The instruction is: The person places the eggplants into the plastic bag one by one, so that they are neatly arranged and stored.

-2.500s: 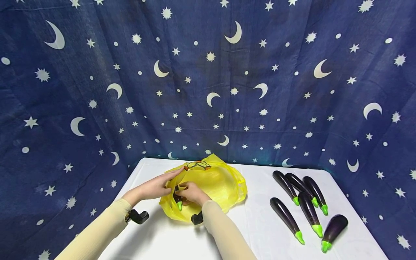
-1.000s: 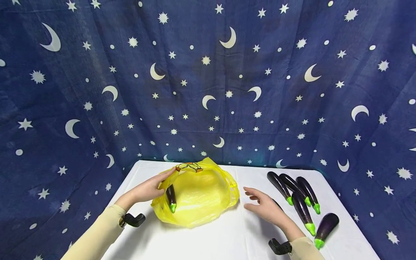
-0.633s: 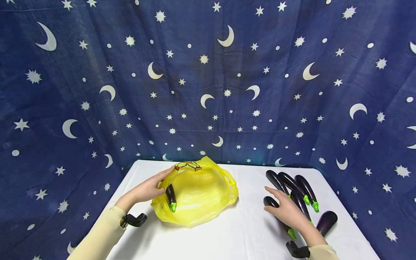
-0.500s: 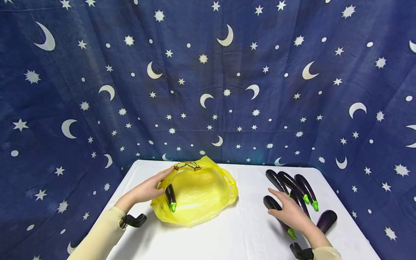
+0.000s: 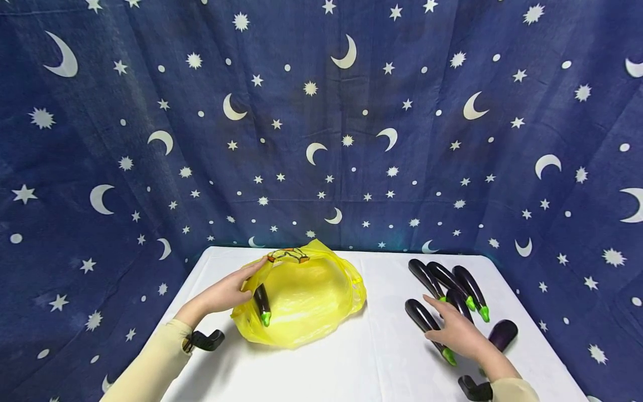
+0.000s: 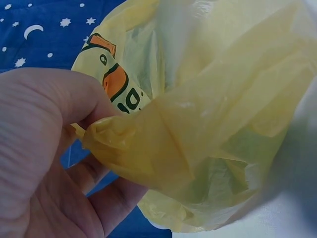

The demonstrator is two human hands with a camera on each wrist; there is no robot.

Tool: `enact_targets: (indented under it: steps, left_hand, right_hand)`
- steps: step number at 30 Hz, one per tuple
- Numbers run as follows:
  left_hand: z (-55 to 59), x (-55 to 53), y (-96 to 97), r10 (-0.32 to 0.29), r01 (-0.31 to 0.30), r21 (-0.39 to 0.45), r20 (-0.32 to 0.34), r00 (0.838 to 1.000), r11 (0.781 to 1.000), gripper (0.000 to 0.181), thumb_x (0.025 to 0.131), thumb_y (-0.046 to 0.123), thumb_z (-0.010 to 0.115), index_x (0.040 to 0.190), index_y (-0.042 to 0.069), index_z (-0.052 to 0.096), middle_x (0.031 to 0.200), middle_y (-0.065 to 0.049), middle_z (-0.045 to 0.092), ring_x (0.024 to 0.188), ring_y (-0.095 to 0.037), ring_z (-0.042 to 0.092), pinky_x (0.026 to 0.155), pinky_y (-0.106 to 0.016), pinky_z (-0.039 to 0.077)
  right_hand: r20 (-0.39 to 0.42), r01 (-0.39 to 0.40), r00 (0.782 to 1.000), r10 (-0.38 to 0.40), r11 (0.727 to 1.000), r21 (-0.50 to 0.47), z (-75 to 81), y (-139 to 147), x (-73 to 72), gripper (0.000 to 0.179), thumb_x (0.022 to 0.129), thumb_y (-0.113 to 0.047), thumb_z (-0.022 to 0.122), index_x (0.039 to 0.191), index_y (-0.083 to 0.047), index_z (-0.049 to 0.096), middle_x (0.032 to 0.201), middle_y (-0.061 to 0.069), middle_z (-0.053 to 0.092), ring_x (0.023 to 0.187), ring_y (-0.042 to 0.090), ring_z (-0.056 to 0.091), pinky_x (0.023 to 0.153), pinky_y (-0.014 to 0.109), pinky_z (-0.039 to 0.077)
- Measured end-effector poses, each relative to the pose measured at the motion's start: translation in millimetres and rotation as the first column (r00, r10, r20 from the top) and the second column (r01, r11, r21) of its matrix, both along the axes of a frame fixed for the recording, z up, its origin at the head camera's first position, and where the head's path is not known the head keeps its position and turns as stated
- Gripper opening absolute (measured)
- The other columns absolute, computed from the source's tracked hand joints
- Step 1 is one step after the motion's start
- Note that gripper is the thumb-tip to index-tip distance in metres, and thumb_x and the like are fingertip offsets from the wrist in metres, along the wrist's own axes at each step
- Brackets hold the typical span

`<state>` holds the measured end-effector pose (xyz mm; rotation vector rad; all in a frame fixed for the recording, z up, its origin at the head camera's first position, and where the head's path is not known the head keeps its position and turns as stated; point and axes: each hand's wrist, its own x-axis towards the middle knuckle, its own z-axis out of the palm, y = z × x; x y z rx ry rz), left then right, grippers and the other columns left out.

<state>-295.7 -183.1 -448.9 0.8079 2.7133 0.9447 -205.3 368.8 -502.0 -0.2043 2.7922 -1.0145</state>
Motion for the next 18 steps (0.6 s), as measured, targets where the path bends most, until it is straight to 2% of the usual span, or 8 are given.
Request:
enact_targets:
  steps: [7,11,14,18]
  left_hand:
    - [1.3,0.2,-1.0,-0.018,0.018,0.017,-0.010,1.000,1.000,0.089,0.085,-0.004,0.061,0.164,0.016,0.024,0.168,-0.003,0.024,0.152,-0.026,0.024,0.120,-0.047,0.025]
    - [1.1,-0.3,-1.2,-0.023,0.024,0.022,-0.015,1.000,0.999,0.089,0.085,-0.003,0.061,0.164,0.016,0.024,0.168,-0.003,0.024,0.153,-0.029,0.023,0.120,-0.048,0.024]
    - [0.7,-0.9,-1.4,-0.027,0.027,0.022,-0.020,0.999,0.999,0.089,0.085,-0.003,0.061,0.164,0.016,0.024,0.168,-0.003,0.024,0.153,-0.030,0.023,0.120,-0.048,0.024]
    - [0.4,-1.3,-1.6,-0.029,0.029,0.019,-0.022,0.999,0.999,0.089,0.085,-0.003,0.061,0.164,0.016,0.024,0.168,-0.004,0.024,0.153,-0.031,0.023,0.120,-0.048,0.024]
  right_hand:
    - [0.060,-0.022,0.998,0.025,0.999,-0.046,-4.6,6.2,-6.3,0.091,0.083,-0.014,0.081,0.157,0.003,0.031,0.151,0.044,0.028,0.116,0.054,0.057,0.080,0.049,0.057]
    - [0.073,-0.027,0.997,0.030,0.999,-0.046,-5.3,6.2,-7.5,0.089,0.081,-0.006,0.079,0.156,0.004,0.032,0.145,0.044,0.038,0.113,0.048,0.061,0.076,0.043,0.055]
    - [0.122,0.005,0.992,0.003,0.998,-0.063,-4.1,7.1,-8.9,0.090,0.080,-0.003,0.077,0.157,0.004,0.031,0.139,0.043,0.043,0.111,0.042,0.061,0.074,0.041,0.054]
    - [0.202,0.067,0.978,-0.042,0.990,-0.121,-5.7,10.6,-12.8,0.090,0.081,0.001,0.075,0.158,0.003,0.029,0.136,0.042,0.045,0.090,0.032,0.062,0.067,0.040,0.054]
